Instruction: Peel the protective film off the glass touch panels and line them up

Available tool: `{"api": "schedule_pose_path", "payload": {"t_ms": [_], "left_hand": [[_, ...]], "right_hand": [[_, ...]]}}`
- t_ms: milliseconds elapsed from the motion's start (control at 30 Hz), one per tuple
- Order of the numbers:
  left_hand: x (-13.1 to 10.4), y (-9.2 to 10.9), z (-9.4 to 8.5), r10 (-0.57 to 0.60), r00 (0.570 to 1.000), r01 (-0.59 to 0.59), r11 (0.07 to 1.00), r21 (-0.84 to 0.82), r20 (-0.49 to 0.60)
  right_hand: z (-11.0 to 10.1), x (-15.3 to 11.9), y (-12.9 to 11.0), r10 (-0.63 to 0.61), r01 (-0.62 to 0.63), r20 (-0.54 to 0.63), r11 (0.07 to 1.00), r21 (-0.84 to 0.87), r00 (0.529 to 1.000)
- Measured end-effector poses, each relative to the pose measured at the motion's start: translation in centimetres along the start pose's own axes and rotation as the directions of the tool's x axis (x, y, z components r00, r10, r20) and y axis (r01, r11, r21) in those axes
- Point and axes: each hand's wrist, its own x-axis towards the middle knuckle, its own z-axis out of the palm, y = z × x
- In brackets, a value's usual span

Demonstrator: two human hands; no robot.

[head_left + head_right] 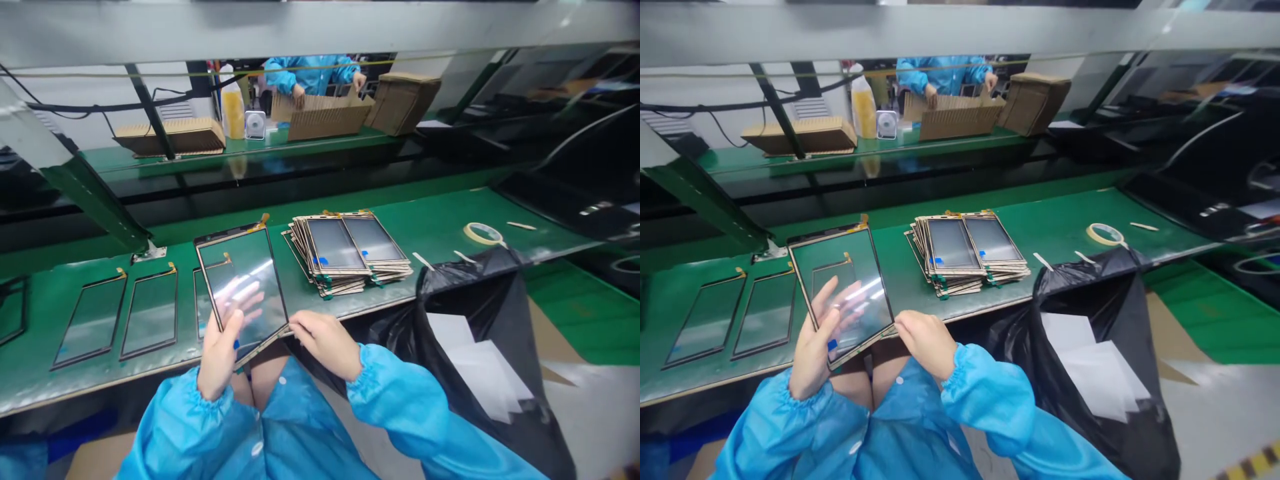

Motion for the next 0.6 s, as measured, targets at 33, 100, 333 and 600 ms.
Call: {"api": "schedule_pose_path", "payload": {"t_ms": [33,100,333,600], "left_hand": [[-0.2,-0.3,0.4,0.028,1.000,-0.028,1.000,0.005,-0.010],[-0.7,-1.2,1.4,0.102,0.995,-0.102,0.995,0.013,-0.018],[0.4,-4.4,2.3,0.212,0.977,-0.212,0.977,-0.012,-0.034],[2.0,-5.5,0.1,-0.202,0.950,0.277,0.897,-0.344,0.238]], "right_hand": [[0.1,0.2,-0.2,-0.002,0.001,-0.007,0.993,-0.121,1.000],[0.3,0.8,-0.6,0.025,-0.028,-0.011,0.947,-0.319,1.000],[0.5,1.9,-2.3,0.073,-0.068,0.009,0.960,-0.272,0.997],[-7.3,5.6,-3.1,0.043,0.006,-0.040,0.596,0.803,0.998]]}}
